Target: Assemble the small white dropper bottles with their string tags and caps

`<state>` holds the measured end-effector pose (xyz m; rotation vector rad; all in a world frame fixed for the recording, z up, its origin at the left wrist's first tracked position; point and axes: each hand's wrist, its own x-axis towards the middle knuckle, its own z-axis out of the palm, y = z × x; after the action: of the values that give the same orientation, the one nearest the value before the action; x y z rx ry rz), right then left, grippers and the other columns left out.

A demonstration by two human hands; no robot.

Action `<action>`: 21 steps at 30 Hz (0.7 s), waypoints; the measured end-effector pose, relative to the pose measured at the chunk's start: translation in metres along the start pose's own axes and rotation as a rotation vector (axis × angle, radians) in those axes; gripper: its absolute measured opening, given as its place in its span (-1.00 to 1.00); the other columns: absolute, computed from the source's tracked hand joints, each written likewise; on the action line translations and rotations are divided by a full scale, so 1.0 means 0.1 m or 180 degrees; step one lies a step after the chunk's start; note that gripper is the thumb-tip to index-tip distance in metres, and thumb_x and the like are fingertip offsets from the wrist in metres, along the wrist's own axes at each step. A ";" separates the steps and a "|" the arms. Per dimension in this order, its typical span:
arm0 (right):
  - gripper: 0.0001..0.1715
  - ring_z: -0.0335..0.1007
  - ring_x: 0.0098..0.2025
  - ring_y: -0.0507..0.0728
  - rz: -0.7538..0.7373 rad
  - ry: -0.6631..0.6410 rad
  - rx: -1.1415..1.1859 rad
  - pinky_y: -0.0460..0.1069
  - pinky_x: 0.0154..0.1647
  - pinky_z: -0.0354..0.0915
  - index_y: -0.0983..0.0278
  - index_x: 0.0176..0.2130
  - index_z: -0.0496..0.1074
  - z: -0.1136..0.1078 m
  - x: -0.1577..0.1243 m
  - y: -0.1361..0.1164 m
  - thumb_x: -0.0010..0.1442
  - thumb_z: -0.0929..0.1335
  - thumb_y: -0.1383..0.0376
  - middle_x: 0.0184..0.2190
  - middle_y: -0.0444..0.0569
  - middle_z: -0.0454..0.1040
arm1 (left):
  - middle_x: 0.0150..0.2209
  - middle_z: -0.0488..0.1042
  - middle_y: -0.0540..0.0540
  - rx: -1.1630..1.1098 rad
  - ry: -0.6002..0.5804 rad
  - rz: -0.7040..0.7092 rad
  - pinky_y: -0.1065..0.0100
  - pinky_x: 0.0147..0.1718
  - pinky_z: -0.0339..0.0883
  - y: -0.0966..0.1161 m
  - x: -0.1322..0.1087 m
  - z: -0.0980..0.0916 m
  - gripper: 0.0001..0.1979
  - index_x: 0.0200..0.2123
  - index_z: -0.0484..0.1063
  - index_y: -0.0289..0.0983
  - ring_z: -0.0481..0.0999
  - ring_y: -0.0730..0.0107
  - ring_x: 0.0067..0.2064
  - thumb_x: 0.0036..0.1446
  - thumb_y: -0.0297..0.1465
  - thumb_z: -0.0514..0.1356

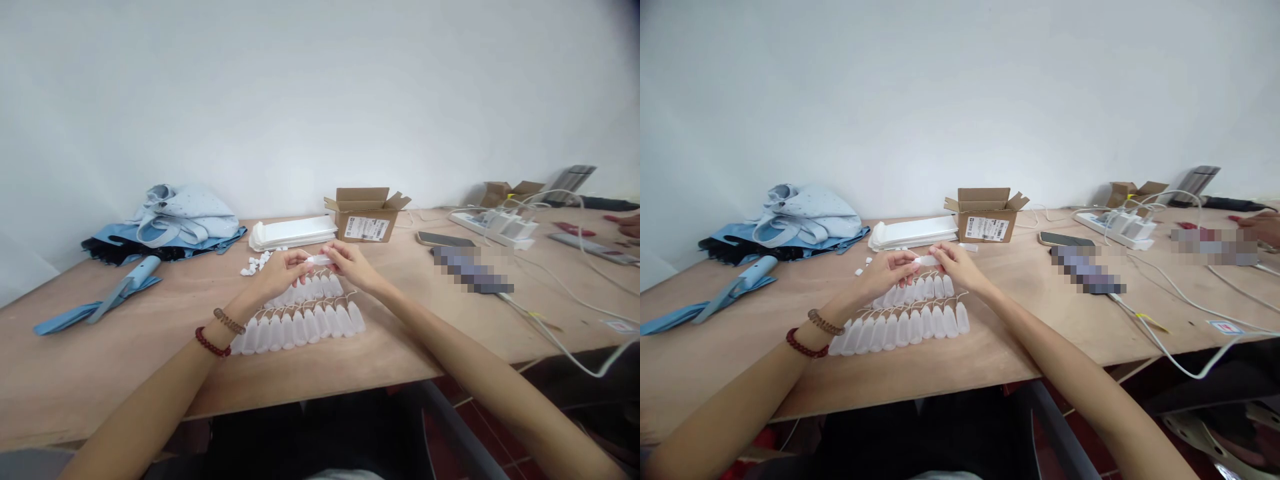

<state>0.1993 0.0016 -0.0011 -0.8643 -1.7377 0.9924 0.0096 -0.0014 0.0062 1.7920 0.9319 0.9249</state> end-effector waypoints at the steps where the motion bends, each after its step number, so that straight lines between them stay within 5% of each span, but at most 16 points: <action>1: -0.61 0.04 -0.60 -0.05 0.0005 0.0015 -0.0016 -0.12 -0.57 -0.01 0.27 -0.38 0.26 0.00 0.00 -0.01 0.20 0.24 -0.01 -0.65 -0.23 0.15 | -0.42 0.46 -0.04 -0.0045 0.0047 0.0068 0.51 -0.59 0.24 0.01 -0.01 0.00 -0.70 -0.27 0.44 -0.31 0.41 0.52 -0.49 0.02 -0.21 0.27; 5: -0.62 0.04 -0.59 -0.05 -0.0092 0.0094 -0.0186 -0.11 -0.56 0.00 0.28 -0.39 0.27 0.02 -0.01 -0.04 0.22 0.23 0.02 -0.64 -0.23 0.16 | -0.22 0.48 -0.12 -0.0287 0.0036 -0.0189 0.48 -0.59 0.26 0.07 -0.03 0.01 -0.61 -0.15 0.40 -0.29 0.44 0.50 -0.45 -0.01 -0.19 0.29; 9: -0.61 0.07 -0.57 -0.03 -0.0168 0.0043 -0.0298 -0.11 -0.53 0.03 0.27 -0.40 0.26 0.03 -0.01 -0.02 0.24 0.20 0.02 -0.64 -0.22 0.17 | -0.45 0.45 -0.11 -0.0227 0.0046 -0.0573 0.47 -0.64 0.19 0.07 -0.02 0.01 -0.57 -0.42 0.44 -0.37 0.37 0.54 -0.56 0.11 -0.07 0.13; 12: -0.60 0.07 -0.58 -0.03 -0.0136 0.0062 -0.0335 -0.10 -0.53 0.04 0.27 -0.41 0.26 0.03 -0.01 0.01 0.24 0.20 0.01 -0.65 -0.23 0.16 | -0.51 0.43 -0.06 -0.0230 0.0100 -0.0360 0.47 -0.59 0.24 0.05 -0.01 0.01 -0.64 -0.45 0.44 -0.35 0.36 0.53 -0.54 0.06 -0.12 0.21; 17: -0.60 0.06 -0.57 -0.03 -0.0157 0.0187 -0.0372 -0.10 -0.53 0.03 0.27 -0.46 0.22 0.04 0.00 -0.02 0.24 0.19 0.04 -0.64 -0.22 0.14 | -0.46 0.47 -0.05 -0.0487 0.0341 -0.0330 0.47 -0.53 0.28 0.04 0.00 0.00 -0.68 -0.37 0.46 -0.33 0.42 0.48 -0.44 -0.09 -0.20 0.34; 21: -0.61 0.07 -0.57 -0.02 -0.0182 0.0162 -0.0426 -0.10 -0.51 0.05 0.27 -0.44 0.23 0.05 -0.02 -0.04 0.26 0.19 0.05 -0.63 -0.22 0.15 | -0.37 0.50 -0.16 -0.0644 0.0050 -0.0815 0.45 -0.56 0.26 0.04 0.00 -0.02 -0.59 -0.39 0.46 -0.37 0.44 0.43 -0.42 0.03 -0.08 0.22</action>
<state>0.1944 -0.0030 0.0002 -0.9114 -1.7911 0.8169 0.0090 -0.0022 0.0103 1.4587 1.0128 0.8384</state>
